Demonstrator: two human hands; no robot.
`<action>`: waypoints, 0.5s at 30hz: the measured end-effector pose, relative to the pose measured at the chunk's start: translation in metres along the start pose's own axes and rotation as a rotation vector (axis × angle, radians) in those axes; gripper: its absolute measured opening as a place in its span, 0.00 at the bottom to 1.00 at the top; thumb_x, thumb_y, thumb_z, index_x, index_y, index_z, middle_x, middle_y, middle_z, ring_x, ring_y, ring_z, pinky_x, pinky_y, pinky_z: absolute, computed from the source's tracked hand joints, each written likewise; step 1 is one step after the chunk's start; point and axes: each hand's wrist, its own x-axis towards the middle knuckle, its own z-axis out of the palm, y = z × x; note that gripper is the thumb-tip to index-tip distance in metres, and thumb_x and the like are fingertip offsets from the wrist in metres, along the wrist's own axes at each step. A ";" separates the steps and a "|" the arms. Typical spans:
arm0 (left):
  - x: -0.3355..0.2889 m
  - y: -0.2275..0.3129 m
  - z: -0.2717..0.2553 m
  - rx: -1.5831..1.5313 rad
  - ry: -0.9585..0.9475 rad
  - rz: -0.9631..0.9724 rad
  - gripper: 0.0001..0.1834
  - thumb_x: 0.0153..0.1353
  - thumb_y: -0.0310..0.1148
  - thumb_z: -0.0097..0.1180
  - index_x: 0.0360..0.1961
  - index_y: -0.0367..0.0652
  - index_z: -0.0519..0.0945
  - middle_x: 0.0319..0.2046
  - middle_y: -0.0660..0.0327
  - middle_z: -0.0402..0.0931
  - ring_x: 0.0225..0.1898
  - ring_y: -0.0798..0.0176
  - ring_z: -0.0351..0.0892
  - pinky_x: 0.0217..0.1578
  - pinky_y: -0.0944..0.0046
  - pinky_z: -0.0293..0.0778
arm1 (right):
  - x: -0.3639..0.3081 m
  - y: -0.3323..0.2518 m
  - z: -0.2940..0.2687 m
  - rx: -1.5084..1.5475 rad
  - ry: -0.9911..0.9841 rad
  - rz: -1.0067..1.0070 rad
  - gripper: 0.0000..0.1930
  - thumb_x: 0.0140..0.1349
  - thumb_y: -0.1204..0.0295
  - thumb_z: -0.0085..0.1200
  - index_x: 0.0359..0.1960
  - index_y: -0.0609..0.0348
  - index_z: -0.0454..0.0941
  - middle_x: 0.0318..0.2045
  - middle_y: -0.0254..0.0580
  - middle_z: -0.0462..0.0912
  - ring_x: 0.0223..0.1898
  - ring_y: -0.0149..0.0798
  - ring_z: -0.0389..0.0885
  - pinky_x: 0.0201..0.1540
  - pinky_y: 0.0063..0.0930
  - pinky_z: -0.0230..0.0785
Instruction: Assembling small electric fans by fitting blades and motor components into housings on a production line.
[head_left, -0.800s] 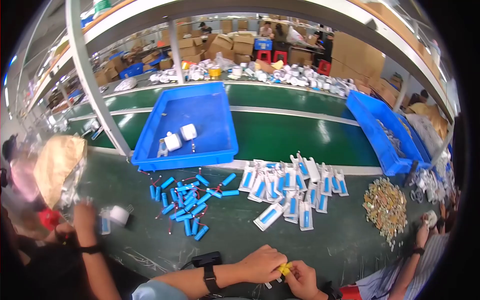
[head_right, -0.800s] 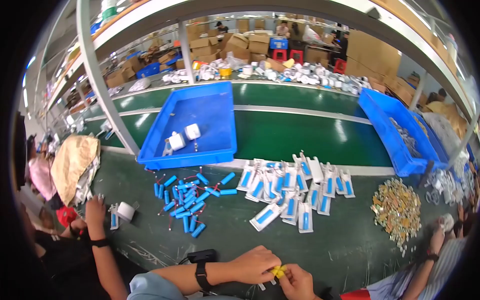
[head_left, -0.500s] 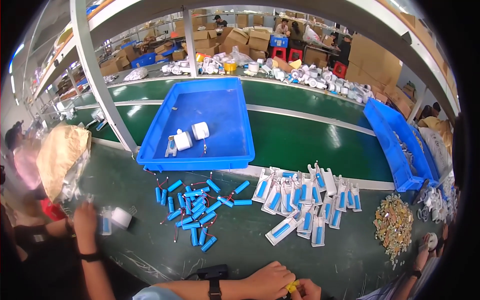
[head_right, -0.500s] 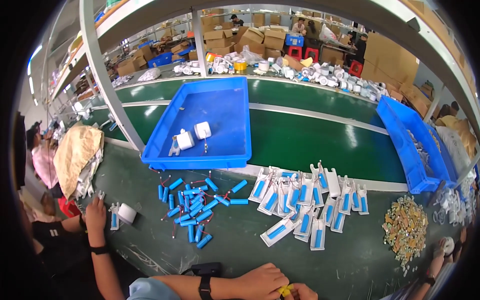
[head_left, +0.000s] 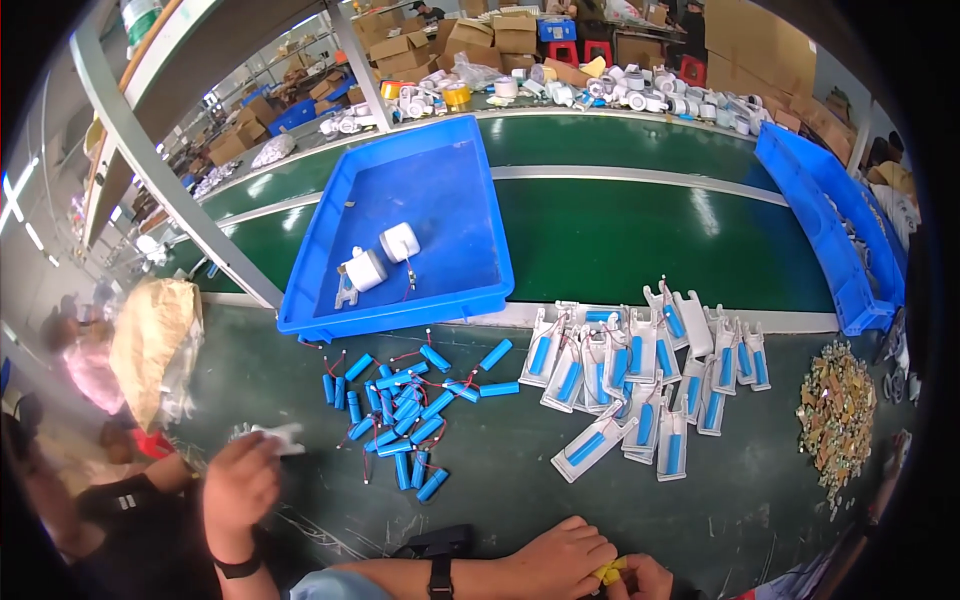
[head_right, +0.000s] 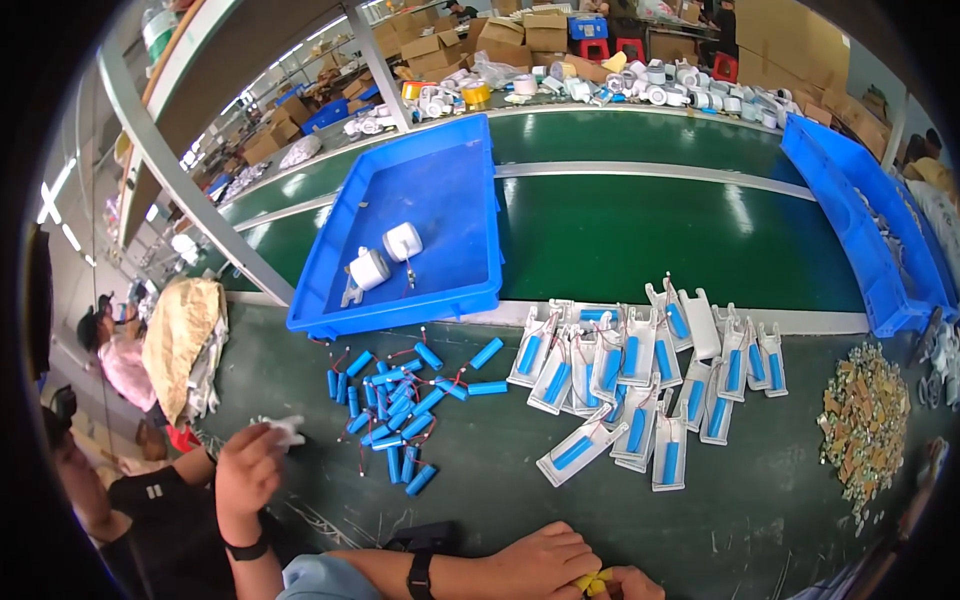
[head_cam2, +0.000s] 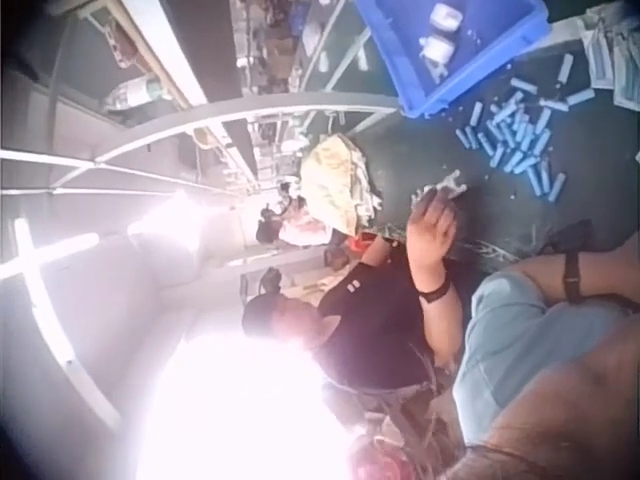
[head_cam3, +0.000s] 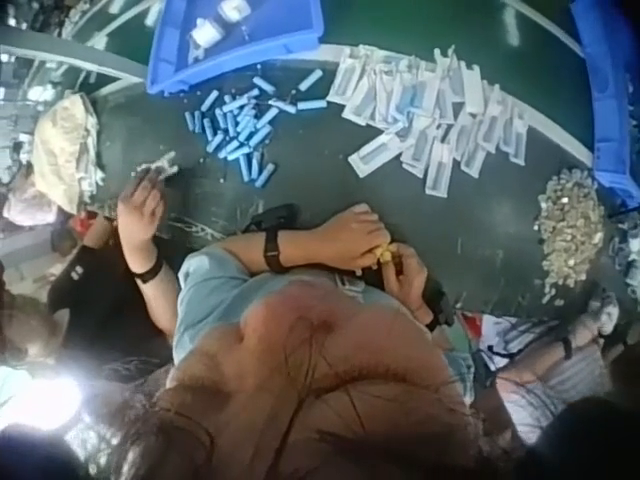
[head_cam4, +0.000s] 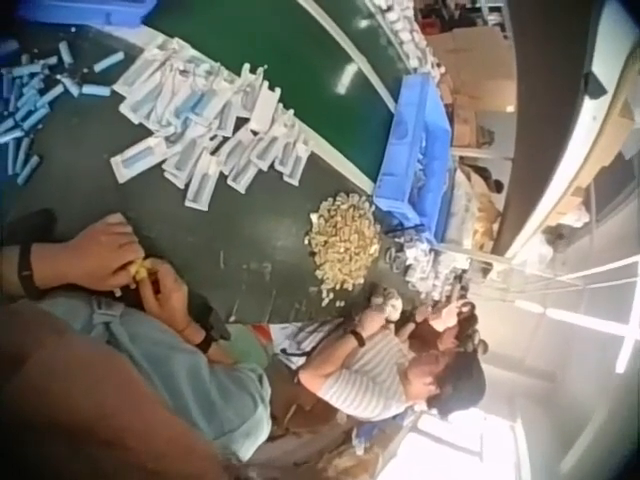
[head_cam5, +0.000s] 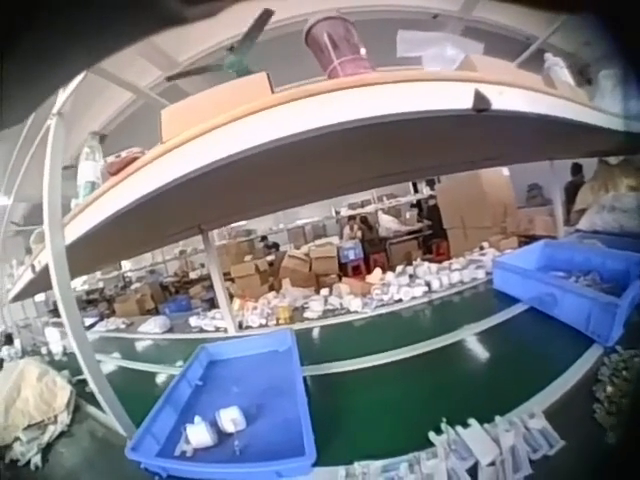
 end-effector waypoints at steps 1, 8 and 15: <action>0.000 0.001 0.001 -0.008 0.008 0.004 0.07 0.54 0.35 0.57 0.27 0.44 0.73 0.26 0.58 0.74 0.32 0.54 0.73 0.39 0.54 0.65 | -0.002 0.000 -0.001 -0.002 -0.009 0.020 0.09 0.64 0.73 0.59 0.44 0.61 0.77 0.29 0.47 0.82 0.23 0.42 0.79 0.28 0.30 0.73; -0.010 -0.012 0.000 0.022 0.022 0.032 0.09 0.52 0.34 0.58 0.31 0.43 0.73 0.28 0.59 0.73 0.35 0.55 0.74 0.43 0.56 0.66 | -0.002 0.004 0.007 -0.006 -0.079 0.009 0.11 0.64 0.72 0.59 0.46 0.62 0.77 0.27 0.46 0.81 0.23 0.38 0.79 0.29 0.29 0.73; -0.013 -0.008 0.008 -0.026 0.000 -0.002 0.11 0.50 0.33 0.59 0.32 0.41 0.73 0.31 0.60 0.74 0.37 0.57 0.74 0.45 0.58 0.65 | -0.007 0.001 0.003 -0.012 -0.084 0.121 0.09 0.68 0.73 0.56 0.46 0.64 0.77 0.28 0.41 0.82 0.30 0.28 0.77 0.34 0.26 0.73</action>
